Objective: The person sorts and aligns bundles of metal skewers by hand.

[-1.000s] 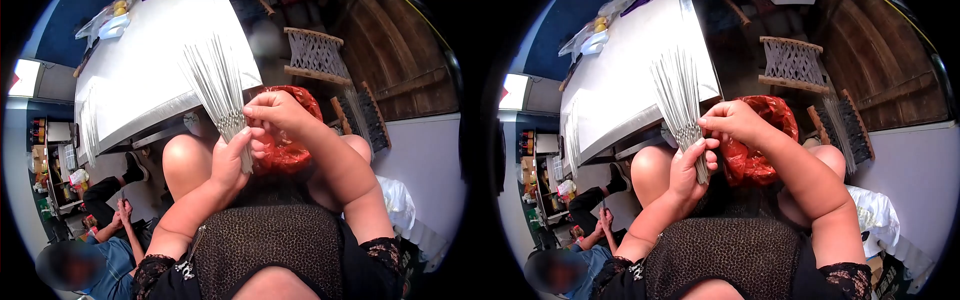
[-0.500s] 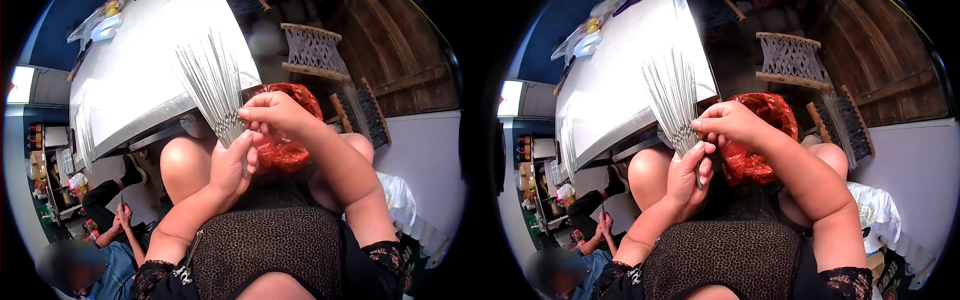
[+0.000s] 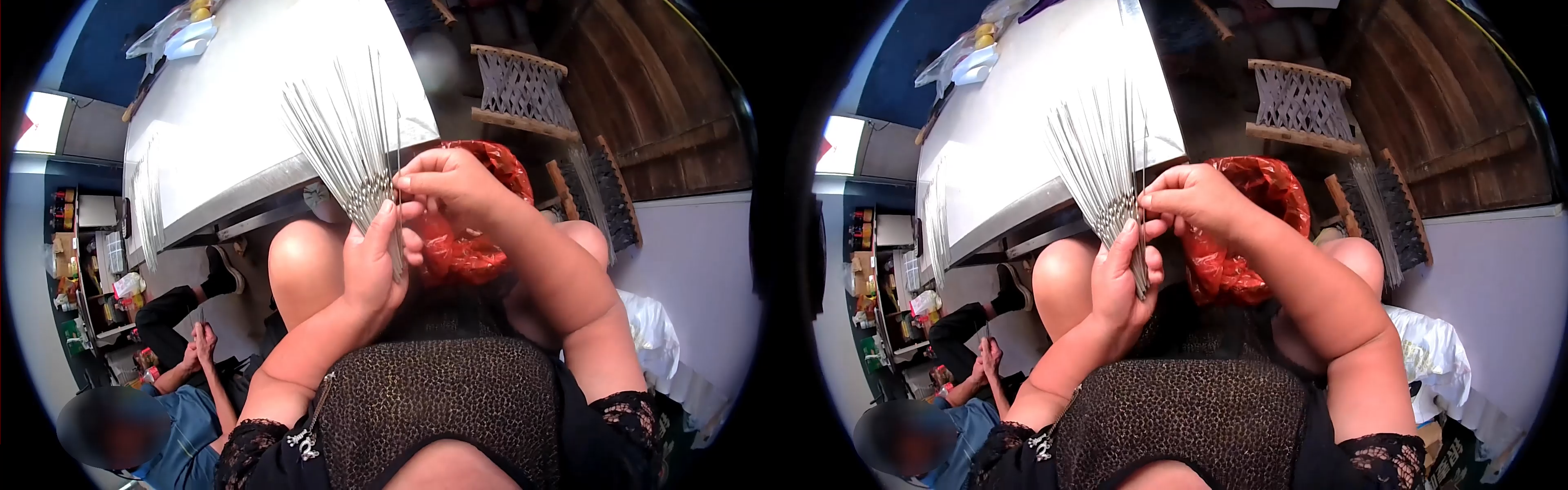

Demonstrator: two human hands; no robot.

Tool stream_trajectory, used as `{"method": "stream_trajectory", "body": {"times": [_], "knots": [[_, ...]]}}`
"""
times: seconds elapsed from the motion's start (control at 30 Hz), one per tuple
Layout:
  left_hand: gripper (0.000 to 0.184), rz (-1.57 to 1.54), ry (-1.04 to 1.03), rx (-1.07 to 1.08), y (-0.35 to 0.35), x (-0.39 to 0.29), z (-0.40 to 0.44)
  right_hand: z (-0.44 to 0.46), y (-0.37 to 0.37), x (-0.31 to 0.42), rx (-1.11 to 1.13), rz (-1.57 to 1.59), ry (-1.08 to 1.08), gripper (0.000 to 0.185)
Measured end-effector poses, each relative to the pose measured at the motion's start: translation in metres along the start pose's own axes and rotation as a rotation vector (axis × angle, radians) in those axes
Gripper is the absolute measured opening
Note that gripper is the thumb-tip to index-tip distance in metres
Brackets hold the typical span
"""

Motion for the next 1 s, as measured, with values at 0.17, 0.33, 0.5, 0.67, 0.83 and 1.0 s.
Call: {"method": "stream_trajectory", "body": {"times": [0.17, 0.33, 0.5, 0.67, 0.83, 1.0], "knots": [[0.016, 0.037, -0.028, 0.006, 0.002, 0.001, 0.002, -0.005, 0.000, 0.003, 0.009, -0.061, -0.049, 0.014], [0.015, 0.038, -0.038, 0.046, 0.000, 0.002, 0.003, -0.001, -0.004, -0.011, 0.018, 0.029, 0.002, 0.019], [0.014, 0.003, -0.034, 0.036, -0.004, -0.002, 0.002, 0.004, -0.005, -0.006, 0.051, 0.030, 0.022, 0.016], [0.015, 0.030, -0.033, 0.010, 0.001, -0.001, 0.002, 0.003, -0.003, -0.004, 0.045, 0.007, -0.004, 0.017], [0.015, 0.038, -0.043, -0.007, 0.003, -0.001, 0.002, -0.003, -0.001, 0.005, -0.006, 0.090, -0.107, 0.021], [0.017, 0.027, -0.021, 0.002, 0.003, 0.000, 0.003, -0.004, 0.001, 0.007, 0.016, -0.061, -0.096, 0.020]]}}
Point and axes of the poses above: each hand's wrist, its own z-axis towards the middle knuckle, its own y-axis out of the back of the hand, x = y × z, the point moved 6 cm from there along z, towards the middle knuckle, and after that the axes turned 10 degrees about y, right-handed, at the moved point
